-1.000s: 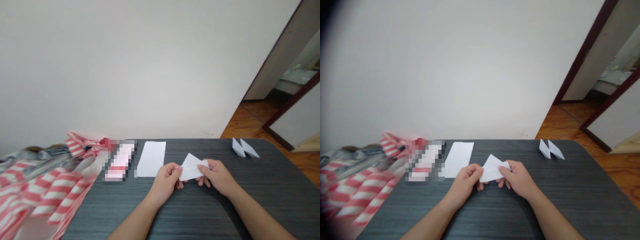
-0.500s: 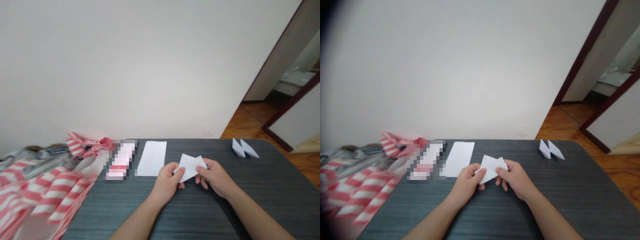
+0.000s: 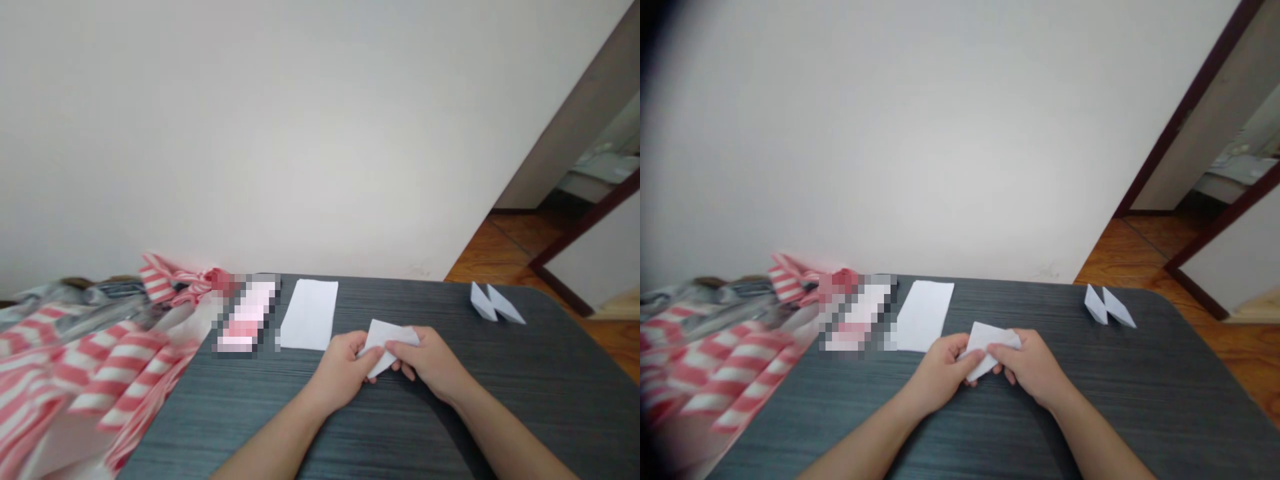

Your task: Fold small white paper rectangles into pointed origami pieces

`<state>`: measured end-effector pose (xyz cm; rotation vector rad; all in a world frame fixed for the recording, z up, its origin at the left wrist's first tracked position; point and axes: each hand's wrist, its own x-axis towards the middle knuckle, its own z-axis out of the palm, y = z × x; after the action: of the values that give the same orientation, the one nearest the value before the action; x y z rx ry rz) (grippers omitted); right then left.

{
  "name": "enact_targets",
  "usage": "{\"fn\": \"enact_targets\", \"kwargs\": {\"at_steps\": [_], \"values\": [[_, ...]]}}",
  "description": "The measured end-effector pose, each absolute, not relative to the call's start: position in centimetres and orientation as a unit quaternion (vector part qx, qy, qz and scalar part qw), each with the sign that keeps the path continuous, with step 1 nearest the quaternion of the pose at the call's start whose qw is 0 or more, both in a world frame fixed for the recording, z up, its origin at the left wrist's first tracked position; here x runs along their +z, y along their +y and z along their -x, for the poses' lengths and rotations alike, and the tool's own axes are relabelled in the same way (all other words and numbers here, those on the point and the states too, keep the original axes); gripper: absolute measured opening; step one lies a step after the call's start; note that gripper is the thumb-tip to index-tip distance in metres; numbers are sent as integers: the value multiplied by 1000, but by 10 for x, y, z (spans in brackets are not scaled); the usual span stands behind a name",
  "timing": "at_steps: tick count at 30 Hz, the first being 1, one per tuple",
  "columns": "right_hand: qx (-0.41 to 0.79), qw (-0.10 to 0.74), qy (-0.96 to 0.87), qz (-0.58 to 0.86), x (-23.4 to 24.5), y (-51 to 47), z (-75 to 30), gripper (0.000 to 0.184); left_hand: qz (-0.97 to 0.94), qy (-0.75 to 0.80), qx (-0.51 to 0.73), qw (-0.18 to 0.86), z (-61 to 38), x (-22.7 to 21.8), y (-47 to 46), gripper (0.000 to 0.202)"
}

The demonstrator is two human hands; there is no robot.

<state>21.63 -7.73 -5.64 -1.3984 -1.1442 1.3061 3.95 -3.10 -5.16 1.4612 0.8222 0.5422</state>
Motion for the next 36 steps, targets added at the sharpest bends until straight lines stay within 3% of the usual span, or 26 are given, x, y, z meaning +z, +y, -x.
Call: {"fn": "enact_targets", "kwargs": {"at_steps": [6,14,27,32,36], "values": [[537,434,-463,556,-55,-78,-219,25,-639,364,231,637,-39,-46,-30,27],[527,506,-412,545,-61,-77,-232,32,-598,365,245,670,-37,-47,-26,25],[511,577,-361,525,-69,-74,-232,29,-502,399,362,677,-44,-56,-22,28],[424,615,-346,568,-69,-71,-237,30,-454,375,424,688,-46,-56,-22,27],[304,545,-437,648,-61,-74,-237,32,-507,382,395,664,-46,-55,-24,28]]}}
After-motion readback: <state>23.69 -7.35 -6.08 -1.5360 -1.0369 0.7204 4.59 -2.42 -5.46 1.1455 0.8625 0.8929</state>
